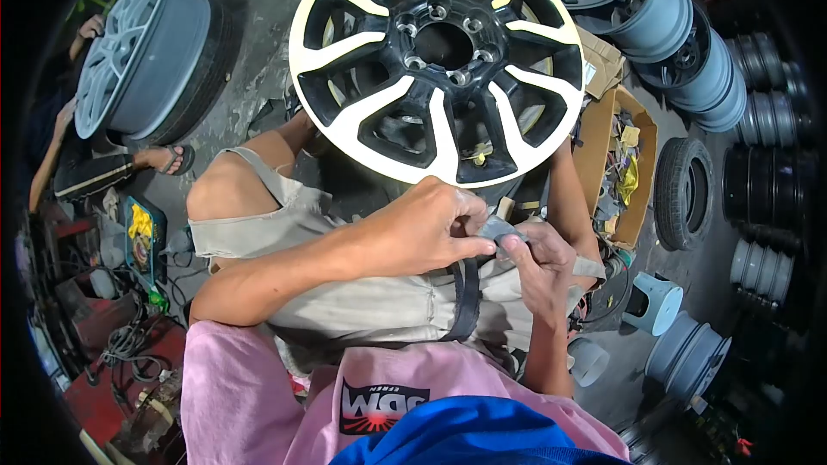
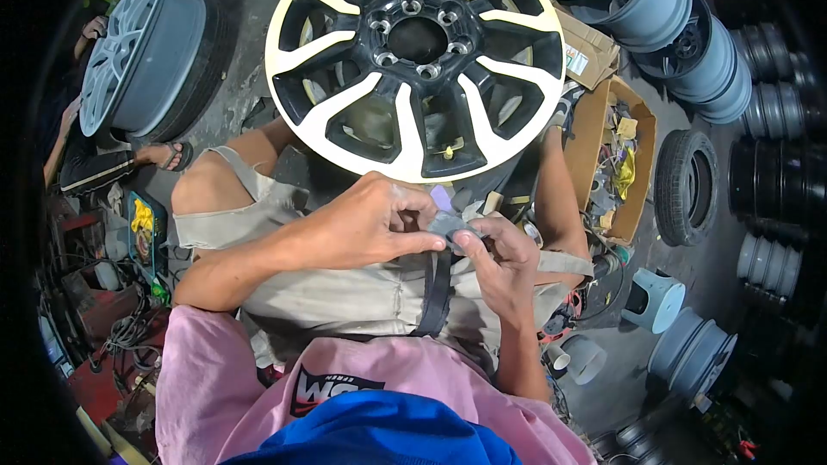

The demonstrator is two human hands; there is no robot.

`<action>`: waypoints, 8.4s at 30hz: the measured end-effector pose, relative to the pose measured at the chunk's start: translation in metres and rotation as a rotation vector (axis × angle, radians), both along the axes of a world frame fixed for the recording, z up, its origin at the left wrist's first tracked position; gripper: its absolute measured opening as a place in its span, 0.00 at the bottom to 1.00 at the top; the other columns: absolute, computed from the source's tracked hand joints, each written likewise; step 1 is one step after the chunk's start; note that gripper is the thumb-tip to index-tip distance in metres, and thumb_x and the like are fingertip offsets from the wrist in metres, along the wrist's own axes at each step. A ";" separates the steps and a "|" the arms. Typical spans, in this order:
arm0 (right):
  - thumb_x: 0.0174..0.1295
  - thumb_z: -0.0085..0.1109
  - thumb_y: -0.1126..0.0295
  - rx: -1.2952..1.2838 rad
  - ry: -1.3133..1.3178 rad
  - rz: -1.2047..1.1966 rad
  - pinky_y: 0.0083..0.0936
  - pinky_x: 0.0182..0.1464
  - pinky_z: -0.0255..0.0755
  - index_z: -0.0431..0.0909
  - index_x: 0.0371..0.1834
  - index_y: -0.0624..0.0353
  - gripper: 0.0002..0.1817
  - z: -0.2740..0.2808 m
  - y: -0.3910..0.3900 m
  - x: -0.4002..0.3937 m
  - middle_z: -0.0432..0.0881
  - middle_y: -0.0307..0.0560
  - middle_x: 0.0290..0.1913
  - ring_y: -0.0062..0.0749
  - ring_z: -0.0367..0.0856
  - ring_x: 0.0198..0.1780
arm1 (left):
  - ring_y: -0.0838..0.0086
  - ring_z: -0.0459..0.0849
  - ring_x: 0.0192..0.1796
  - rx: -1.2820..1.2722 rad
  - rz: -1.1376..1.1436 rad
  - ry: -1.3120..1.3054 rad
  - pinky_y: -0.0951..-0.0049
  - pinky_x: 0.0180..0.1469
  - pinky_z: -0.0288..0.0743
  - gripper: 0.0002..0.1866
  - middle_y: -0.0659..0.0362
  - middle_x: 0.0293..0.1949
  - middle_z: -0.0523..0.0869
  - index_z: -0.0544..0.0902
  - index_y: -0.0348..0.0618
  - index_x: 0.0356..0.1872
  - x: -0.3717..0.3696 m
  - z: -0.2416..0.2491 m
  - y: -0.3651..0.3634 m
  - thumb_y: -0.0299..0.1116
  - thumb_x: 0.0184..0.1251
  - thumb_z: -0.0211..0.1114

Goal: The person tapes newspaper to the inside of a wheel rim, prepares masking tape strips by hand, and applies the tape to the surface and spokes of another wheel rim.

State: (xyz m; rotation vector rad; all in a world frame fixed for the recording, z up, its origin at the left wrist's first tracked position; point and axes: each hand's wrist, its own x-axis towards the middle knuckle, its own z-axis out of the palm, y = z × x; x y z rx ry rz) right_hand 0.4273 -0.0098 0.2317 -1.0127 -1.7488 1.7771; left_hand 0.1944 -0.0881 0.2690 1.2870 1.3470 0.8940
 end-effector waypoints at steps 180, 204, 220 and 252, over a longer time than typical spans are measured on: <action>0.65 0.67 0.69 0.775 -0.228 -0.039 0.49 0.46 0.74 0.86 0.33 0.66 0.10 -0.106 0.120 -0.284 0.86 0.58 0.34 0.56 0.83 0.41 | 0.47 0.88 0.50 0.258 0.336 1.057 0.55 0.55 0.83 0.31 0.46 0.52 0.89 0.86 0.36 0.56 -0.224 -0.119 0.043 0.56 0.68 0.70; 0.61 0.76 0.64 0.006 -0.137 -0.382 0.24 0.29 0.73 0.87 0.31 0.67 0.15 -0.119 0.178 -0.320 0.84 0.43 0.26 0.26 0.78 0.22 | 0.47 0.89 0.50 0.265 0.357 1.051 0.54 0.55 0.83 0.30 0.46 0.53 0.89 0.86 0.37 0.55 -0.224 -0.121 0.041 0.55 0.68 0.70; 0.63 0.74 0.67 0.047 -0.112 -0.351 0.23 0.27 0.71 0.86 0.28 0.67 0.13 -0.119 0.171 -0.321 0.83 0.43 0.25 0.24 0.77 0.23 | 0.46 0.88 0.50 0.261 0.347 1.057 0.55 0.56 0.83 0.31 0.47 0.53 0.89 0.86 0.36 0.55 -0.224 -0.121 0.042 0.57 0.69 0.69; 0.57 0.78 0.59 0.298 -0.280 -0.226 0.29 0.50 0.80 0.92 0.36 0.69 0.19 -0.140 0.193 -0.313 0.91 0.54 0.33 0.34 0.89 0.37 | 0.48 0.89 0.50 0.262 0.344 1.077 0.55 0.56 0.83 0.31 0.47 0.53 0.89 0.86 0.36 0.55 -0.225 -0.123 0.042 0.57 0.69 0.69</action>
